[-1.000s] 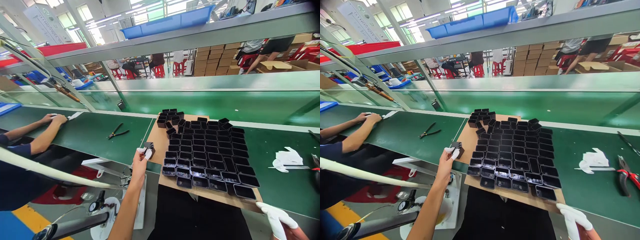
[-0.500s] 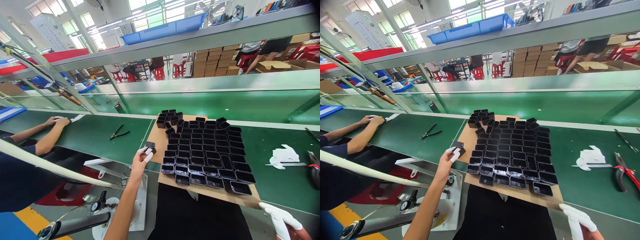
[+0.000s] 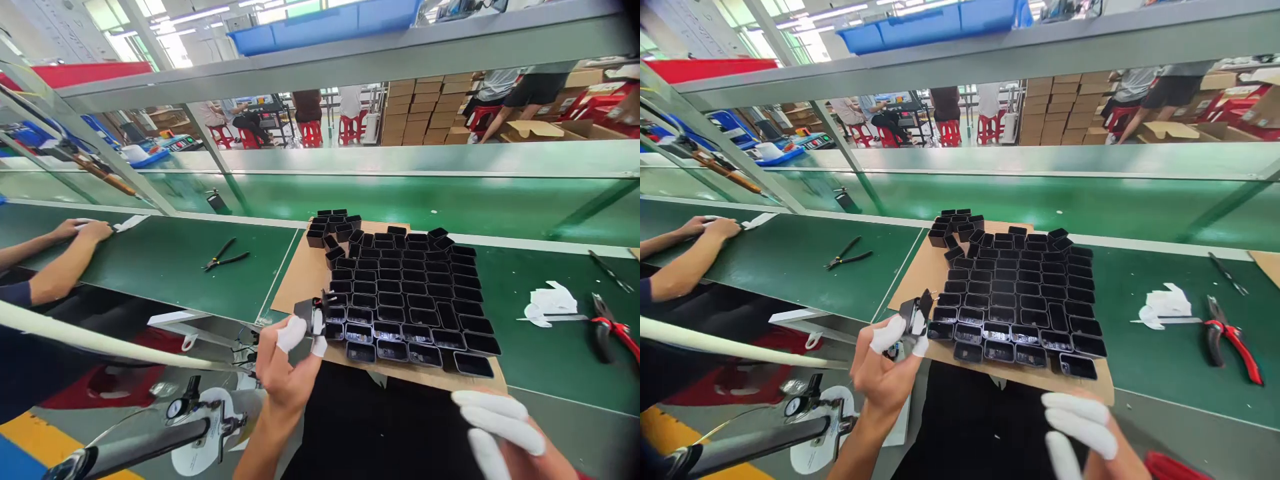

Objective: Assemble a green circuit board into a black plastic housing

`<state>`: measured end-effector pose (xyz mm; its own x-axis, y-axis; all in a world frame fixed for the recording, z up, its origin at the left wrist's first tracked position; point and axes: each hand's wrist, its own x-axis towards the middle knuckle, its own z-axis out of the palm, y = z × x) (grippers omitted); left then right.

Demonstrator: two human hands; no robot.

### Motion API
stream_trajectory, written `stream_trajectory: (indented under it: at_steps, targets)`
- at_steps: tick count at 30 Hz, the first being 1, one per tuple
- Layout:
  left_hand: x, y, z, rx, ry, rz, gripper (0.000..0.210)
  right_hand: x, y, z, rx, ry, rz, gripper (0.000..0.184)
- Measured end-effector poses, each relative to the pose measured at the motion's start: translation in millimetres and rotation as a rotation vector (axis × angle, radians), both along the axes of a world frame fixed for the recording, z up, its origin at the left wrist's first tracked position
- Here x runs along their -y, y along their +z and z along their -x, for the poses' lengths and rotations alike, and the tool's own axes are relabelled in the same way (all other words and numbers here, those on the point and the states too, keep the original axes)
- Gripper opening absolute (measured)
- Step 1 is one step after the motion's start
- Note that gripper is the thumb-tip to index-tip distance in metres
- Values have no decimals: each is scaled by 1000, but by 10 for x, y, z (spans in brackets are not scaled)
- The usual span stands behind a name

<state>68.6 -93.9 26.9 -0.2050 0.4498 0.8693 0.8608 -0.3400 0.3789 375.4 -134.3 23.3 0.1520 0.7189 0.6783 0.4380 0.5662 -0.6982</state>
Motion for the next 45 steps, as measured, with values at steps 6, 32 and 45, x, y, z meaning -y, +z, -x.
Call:
stream_trajectory:
  at_steps: [6, 32, 45]
  targets:
    - [152, 272, -410, -56, -86, -138, 41, -279, 582, 558, 268, 332, -123, 36]
    - [204, 344, -635, -75, -197, -127, 22, -322, 451, 739, 171, 212, -112, 30]
    - [151, 92, -618, 68, -160, -87, 41, -320, 401, 848, 158, 299, 27, 43]
